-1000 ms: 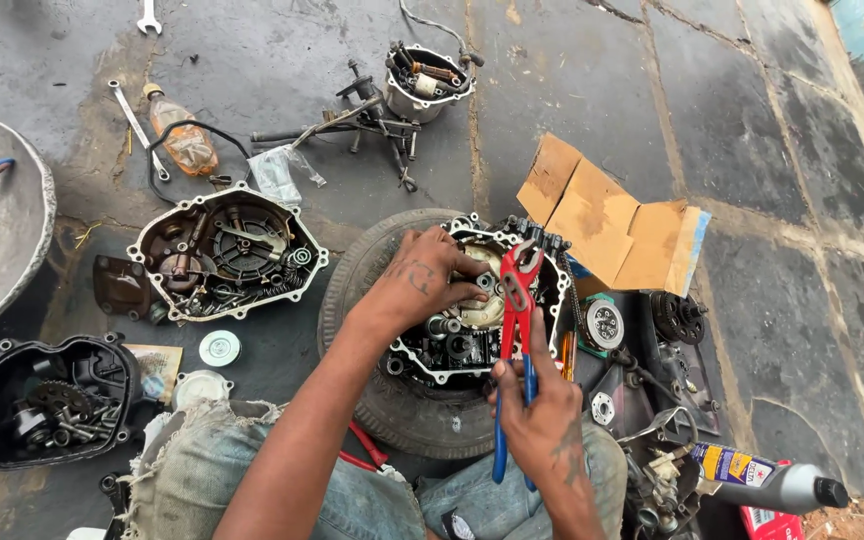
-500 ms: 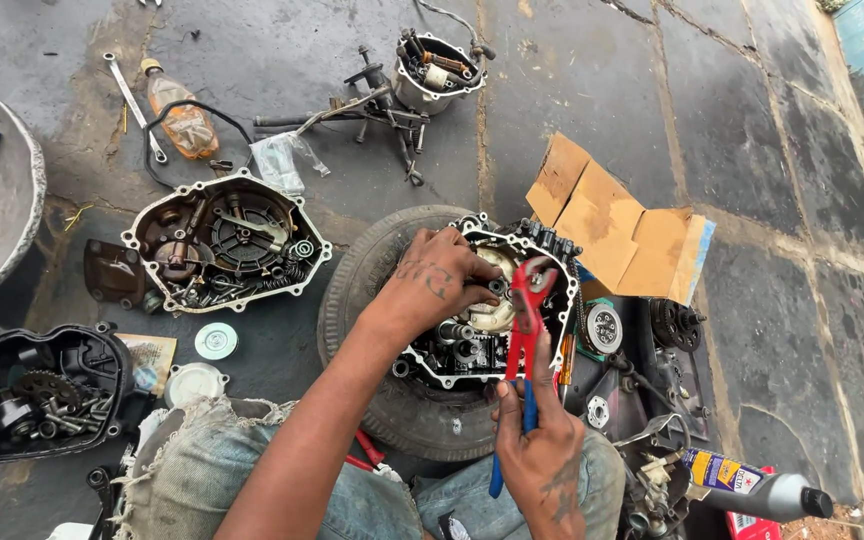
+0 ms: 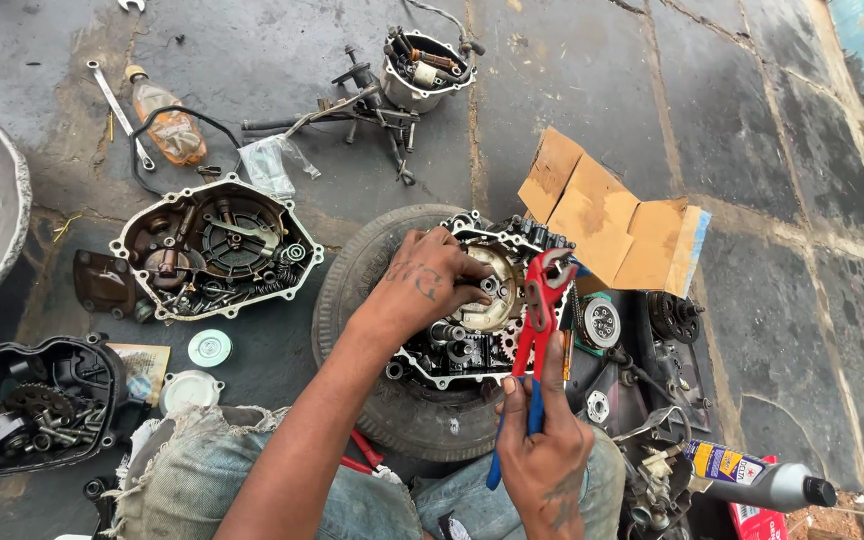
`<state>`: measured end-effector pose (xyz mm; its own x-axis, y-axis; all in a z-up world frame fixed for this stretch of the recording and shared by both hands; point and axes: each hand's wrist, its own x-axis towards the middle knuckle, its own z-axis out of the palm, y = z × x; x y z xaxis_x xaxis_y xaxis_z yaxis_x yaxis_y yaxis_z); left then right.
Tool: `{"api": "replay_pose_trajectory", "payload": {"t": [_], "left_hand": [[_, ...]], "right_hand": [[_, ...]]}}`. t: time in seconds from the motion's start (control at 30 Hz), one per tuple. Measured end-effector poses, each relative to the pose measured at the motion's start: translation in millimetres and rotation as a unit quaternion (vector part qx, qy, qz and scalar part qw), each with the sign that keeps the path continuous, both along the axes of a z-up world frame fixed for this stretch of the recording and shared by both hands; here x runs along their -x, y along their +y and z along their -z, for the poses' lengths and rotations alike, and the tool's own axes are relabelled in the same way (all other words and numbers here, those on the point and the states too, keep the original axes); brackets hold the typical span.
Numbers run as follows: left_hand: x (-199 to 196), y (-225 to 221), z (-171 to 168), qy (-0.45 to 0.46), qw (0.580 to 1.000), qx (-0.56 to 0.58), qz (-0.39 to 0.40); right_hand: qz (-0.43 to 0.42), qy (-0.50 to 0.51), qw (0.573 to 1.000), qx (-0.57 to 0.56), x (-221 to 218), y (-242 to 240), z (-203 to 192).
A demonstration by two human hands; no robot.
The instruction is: The person sits on the ground working on a disassembled motorcycle engine crankcase resting on a tire. They fit a circular cover plate into the case, press and turn it by hand to seat it, use red-handled pliers to grip and adjust components, and tap parts with a hammer while other engine covers and parts lie around on the pavement.
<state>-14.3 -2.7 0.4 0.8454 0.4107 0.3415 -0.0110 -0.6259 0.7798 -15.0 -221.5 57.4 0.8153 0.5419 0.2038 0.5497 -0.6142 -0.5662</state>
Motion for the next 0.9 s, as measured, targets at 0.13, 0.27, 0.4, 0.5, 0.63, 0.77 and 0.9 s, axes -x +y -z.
{"api": "replay_pose_trajectory", "payload": {"t": [0.13,0.27,0.4,0.5,0.63,0.77,0.9], "left_hand": [[0.6,-3.3,-0.5,-0.004,1.000,0.012,0.002],[-0.2,-1.5,-1.1,0.011,1.000,0.026,0.007],[2.6,-1.8,-2.5,0.008,1.000,0.028,0.006],[0.1,-0.2,-5.2,0.003,1.000,0.020,0.009],[1.8,1.9,-1.4,0.016,0.999,0.027,0.011],[0.6,-0.6,2.7,-0.016,1.000,0.016,0.013],[1.9,0.4,-1.1,-0.012,1.000,0.023,0.004]], "right_hand": [[0.017,0.038,0.996,0.074,-0.4,3.1,-10.4],[0.025,0.019,1.000,0.005,1.6,5.0,-17.3],[0.013,-0.010,1.000,0.011,1.5,1.7,-4.1],[0.042,0.063,0.983,0.167,-4.7,11.1,-11.3],[0.024,0.000,1.000,-0.011,2.1,5.2,-1.2],[0.030,0.075,0.992,0.098,-8.5,15.9,-8.9],[0.000,0.004,1.000,-0.028,-4.8,8.4,-7.5]]}}
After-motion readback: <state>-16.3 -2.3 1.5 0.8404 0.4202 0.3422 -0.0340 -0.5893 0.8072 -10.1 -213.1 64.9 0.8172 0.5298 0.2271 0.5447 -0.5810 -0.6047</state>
